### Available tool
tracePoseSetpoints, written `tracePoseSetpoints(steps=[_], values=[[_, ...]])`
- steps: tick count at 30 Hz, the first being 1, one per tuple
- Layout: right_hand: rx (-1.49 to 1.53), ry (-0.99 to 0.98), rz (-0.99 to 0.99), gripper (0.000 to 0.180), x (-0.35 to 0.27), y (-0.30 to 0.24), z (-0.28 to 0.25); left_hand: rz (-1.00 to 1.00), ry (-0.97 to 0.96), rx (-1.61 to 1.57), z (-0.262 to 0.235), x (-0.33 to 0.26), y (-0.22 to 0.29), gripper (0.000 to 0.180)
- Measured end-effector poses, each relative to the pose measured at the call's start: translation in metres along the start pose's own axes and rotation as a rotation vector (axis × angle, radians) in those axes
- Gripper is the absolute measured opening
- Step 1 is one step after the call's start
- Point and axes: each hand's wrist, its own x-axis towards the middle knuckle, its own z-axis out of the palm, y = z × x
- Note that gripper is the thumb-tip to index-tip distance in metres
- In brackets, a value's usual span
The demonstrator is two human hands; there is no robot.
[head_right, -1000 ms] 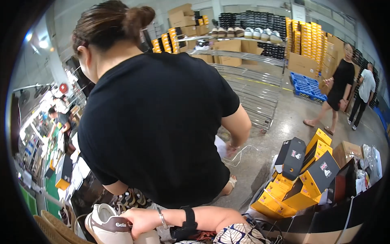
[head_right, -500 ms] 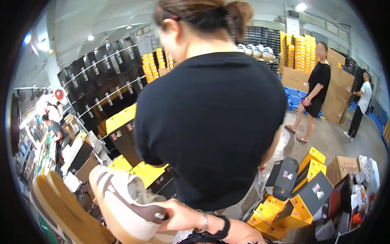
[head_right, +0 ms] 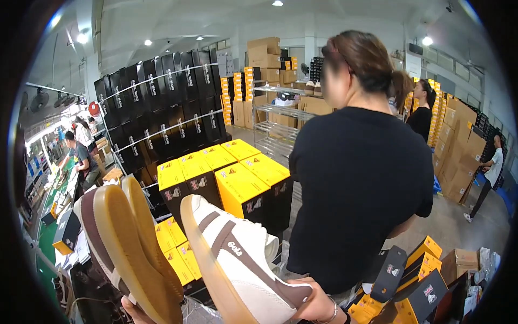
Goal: Move various shoes from a production counter to a multi-tiered drying or storage rack.
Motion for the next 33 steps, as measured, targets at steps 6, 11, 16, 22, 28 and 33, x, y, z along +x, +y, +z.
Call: tracePoseSetpoints(steps=[6,11,16,22,28,33], values=[[-0.198,0.096,-0.171,0.051,0.048,-0.012,-0.006,-0.022,-0.065,0.008,0.031,0.054,-0.034,0.045],[-0.365,0.266,-0.191,0.036,0.061,-0.028,-0.020,-0.042,-0.147,-0.001,0.069,0.078,-0.068,0.045],[-0.300,0.262,-0.232,0.024,0.065,-0.046,-0.065,-0.051,-0.239,0.003,0.120,0.079,-0.106,0.044],[-0.084,0.301,-0.191,0.047,0.069,-0.067,-0.154,0.029,-0.327,0.068,0.204,0.036,-0.132,0.043],[-0.238,0.328,-0.228,0.050,0.072,-0.110,-0.246,-0.083,-0.376,-0.034,0.308,-0.008,-0.170,0.049],[-0.405,0.527,-0.288,0.050,0.084,-0.134,-0.302,-0.164,-0.437,-0.175,0.371,-0.025,-0.216,0.053]])
